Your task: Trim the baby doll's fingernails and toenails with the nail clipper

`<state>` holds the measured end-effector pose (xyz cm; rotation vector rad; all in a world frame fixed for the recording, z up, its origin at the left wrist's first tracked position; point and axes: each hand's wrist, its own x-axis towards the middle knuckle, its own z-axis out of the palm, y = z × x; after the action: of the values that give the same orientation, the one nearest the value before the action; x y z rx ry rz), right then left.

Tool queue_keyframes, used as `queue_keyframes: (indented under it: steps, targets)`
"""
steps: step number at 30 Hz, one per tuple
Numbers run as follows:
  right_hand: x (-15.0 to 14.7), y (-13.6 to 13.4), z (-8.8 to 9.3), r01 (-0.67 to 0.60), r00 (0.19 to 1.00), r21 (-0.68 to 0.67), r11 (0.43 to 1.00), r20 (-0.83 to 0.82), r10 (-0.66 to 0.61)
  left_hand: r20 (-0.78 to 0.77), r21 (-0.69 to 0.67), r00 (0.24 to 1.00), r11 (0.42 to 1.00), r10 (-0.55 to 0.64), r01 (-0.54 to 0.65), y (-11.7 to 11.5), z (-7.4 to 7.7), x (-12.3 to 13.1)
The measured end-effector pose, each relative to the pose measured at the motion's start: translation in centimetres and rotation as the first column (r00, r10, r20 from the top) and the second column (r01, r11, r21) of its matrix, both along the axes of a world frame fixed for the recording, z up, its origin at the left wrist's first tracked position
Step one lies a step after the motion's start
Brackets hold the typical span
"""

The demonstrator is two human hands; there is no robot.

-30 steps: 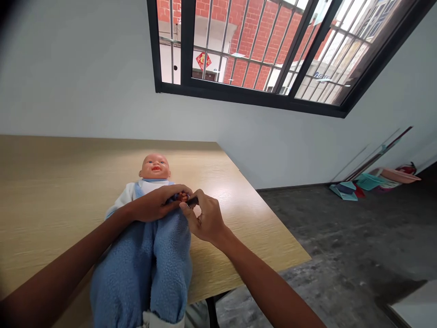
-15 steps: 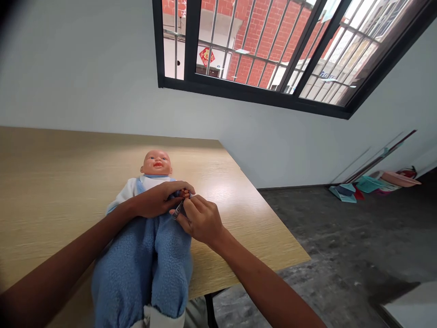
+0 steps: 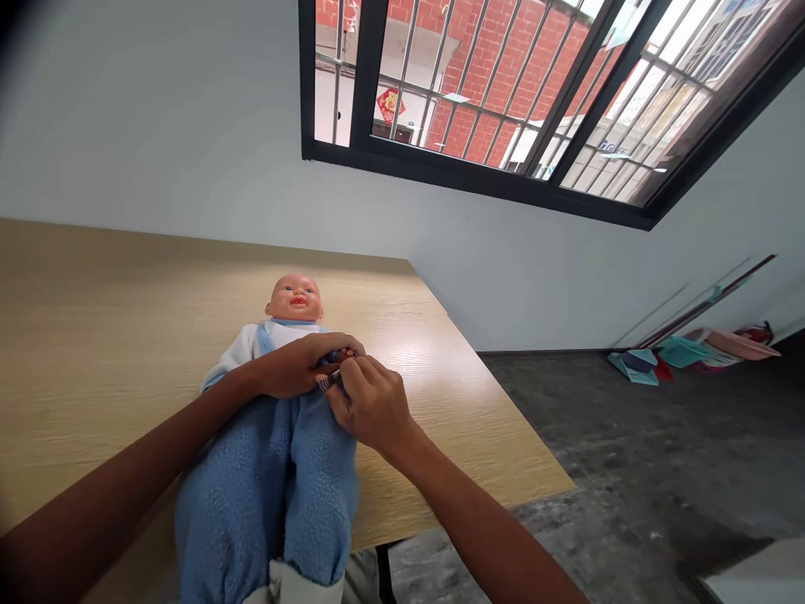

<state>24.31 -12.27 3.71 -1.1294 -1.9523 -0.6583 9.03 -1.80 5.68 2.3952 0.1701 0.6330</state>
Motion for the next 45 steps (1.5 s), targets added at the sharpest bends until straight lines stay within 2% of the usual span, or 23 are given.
queue_keyframes:
  steps: [12, 17, 22, 31, 38, 45]
  targets:
    - [-0.6, 0.3, 0.6, -0.012, 0.998, -0.055, 0.998, -0.059, 0.008, 0.003, 0.001, 1.000, 1.000, -0.016, 0.016, 0.1, 0.1, 0.0]
    - [0.3, 0.3, 0.2, -0.095, 0.975, -0.055, 0.994, -0.208, 0.082, -0.014, -0.031, 1.000, 0.999, -0.007, 0.007, -0.2, 0.5, -0.1]
    - [2.3, 0.3, -0.7, -0.174, 0.925, 0.025, 0.984, -0.337, 0.173, -0.029, -0.068, 1.000, 0.998, 0.001, -0.003, -0.3, 0.7, -0.2]
    - [2.4, 1.2, -1.1, -0.304, 0.921, 0.044, 0.952, -0.242, 0.305, -0.019, -0.114, 1.000, 0.993, -0.014, 0.012, 0.0, 0.4, -0.2]
    - [2.1, 1.1, -1.0, -0.288, 0.934, 0.037, 0.957, -0.210, 0.289, -0.009, -0.099, 1.000, 0.995, -0.017, 0.016, 0.1, 0.5, -0.2]
    - [1.8, 0.9, -0.7, -0.248, 0.932, -0.002, 0.969, -0.271, 0.239, -0.012, -0.105, 1.000, 0.994, -0.021, 0.020, -0.1, 0.6, -0.3]
